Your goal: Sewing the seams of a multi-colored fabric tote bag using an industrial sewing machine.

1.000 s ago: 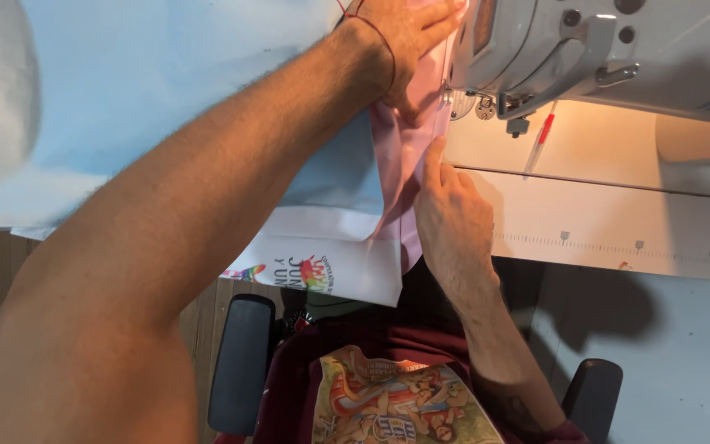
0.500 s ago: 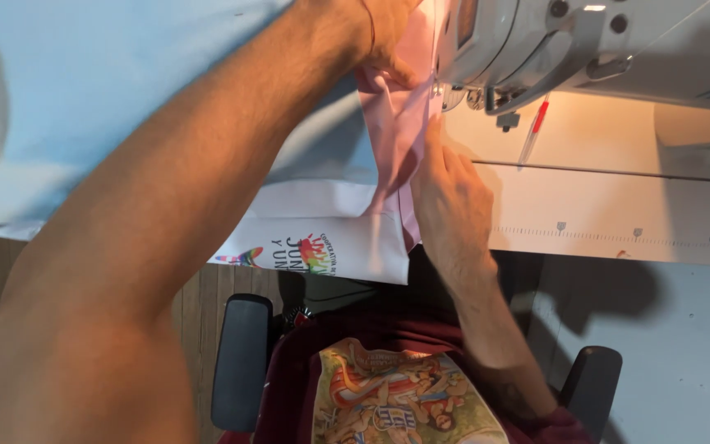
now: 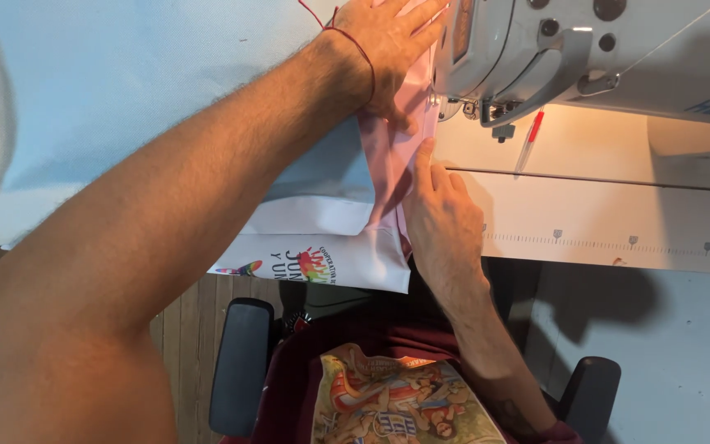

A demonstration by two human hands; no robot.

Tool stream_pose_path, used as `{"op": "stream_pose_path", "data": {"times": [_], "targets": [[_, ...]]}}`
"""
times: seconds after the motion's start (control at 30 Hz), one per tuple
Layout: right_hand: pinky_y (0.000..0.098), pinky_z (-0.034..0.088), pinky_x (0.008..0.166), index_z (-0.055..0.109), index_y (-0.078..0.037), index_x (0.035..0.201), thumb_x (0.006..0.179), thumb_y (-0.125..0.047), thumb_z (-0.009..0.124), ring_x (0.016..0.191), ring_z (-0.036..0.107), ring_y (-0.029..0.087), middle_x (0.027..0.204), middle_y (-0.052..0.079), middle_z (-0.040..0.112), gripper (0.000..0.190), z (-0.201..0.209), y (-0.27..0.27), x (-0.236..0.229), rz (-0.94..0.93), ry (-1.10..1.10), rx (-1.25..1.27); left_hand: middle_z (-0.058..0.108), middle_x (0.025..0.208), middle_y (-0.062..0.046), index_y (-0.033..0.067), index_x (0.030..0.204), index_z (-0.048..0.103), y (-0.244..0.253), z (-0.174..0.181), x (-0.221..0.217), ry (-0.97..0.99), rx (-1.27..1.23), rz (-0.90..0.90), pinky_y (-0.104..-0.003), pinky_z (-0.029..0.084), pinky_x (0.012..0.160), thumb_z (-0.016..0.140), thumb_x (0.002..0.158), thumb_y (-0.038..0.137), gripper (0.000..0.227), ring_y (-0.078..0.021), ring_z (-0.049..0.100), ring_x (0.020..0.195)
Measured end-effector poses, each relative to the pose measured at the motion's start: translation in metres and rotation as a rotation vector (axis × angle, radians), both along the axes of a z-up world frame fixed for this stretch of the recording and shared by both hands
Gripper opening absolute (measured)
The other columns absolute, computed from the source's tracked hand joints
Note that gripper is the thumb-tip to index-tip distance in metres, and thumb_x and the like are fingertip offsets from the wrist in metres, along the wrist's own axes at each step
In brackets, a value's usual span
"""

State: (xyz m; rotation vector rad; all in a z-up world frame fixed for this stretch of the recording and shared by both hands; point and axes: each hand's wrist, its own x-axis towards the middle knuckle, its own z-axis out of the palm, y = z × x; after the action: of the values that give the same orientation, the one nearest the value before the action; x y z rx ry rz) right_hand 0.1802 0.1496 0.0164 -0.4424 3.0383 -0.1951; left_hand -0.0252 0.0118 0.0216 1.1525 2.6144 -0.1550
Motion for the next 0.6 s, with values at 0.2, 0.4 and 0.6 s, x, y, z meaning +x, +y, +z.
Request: {"op": "stream_pose_path", "data": {"times": [0.2, 0.4, 0.6], "targets": [[0.0477, 0.052, 0.077, 0.052, 0.01, 0.146, 0.093, -0.005, 0.066, 0.087, 0.064, 0.04, 0.096, 0.023, 0.065, 0.057, 0.004, -0.004, 0.008, -0.196, 0.057, -0.46, 0.022, 0.163, -0.012, 0.008, 0.158, 0.022, -0.004, -0.006, -0.008, 0.01, 0.033, -0.029, -0.057, 0.024, 0.112, 0.084, 0.052, 0.082, 0.143, -0.0319, 0.024, 0.147], [0.0432, 0.054, 0.076, 0.058, -0.001, 0.141, 0.095, -0.006, 0.067, 0.085, 0.066, 0.034, 0.09, 0.018, 0.065, 0.047, 0.008, -0.004, 0.014, -0.231, -0.002, -0.268, 0.029, 0.163, -0.012, 0.0048, 0.157, 0.029, -0.003, -0.004, -0.001, -0.015, 0.102, -0.014, -0.049, 0.03, 0.114, 0.084, 0.055, 0.079, 0.138, -0.0317, 0.031, 0.146], [0.0392, 0.056, 0.077, 0.046, 0.011, 0.146, 0.078, -0.001, 0.067, 0.095, 0.065, 0.032, 0.1, 0.017, 0.066, 0.073, 0.017, -0.004, 0.016, -0.08, -0.055, -0.114, 0.031, 0.158, -0.012, 0.004, 0.153, 0.031, -0.003, -0.005, -0.002, 0.048, 0.098, -0.021, -0.049, 0.031, 0.109, 0.085, 0.052, 0.082, 0.139, -0.0318, 0.033, 0.141]]}}
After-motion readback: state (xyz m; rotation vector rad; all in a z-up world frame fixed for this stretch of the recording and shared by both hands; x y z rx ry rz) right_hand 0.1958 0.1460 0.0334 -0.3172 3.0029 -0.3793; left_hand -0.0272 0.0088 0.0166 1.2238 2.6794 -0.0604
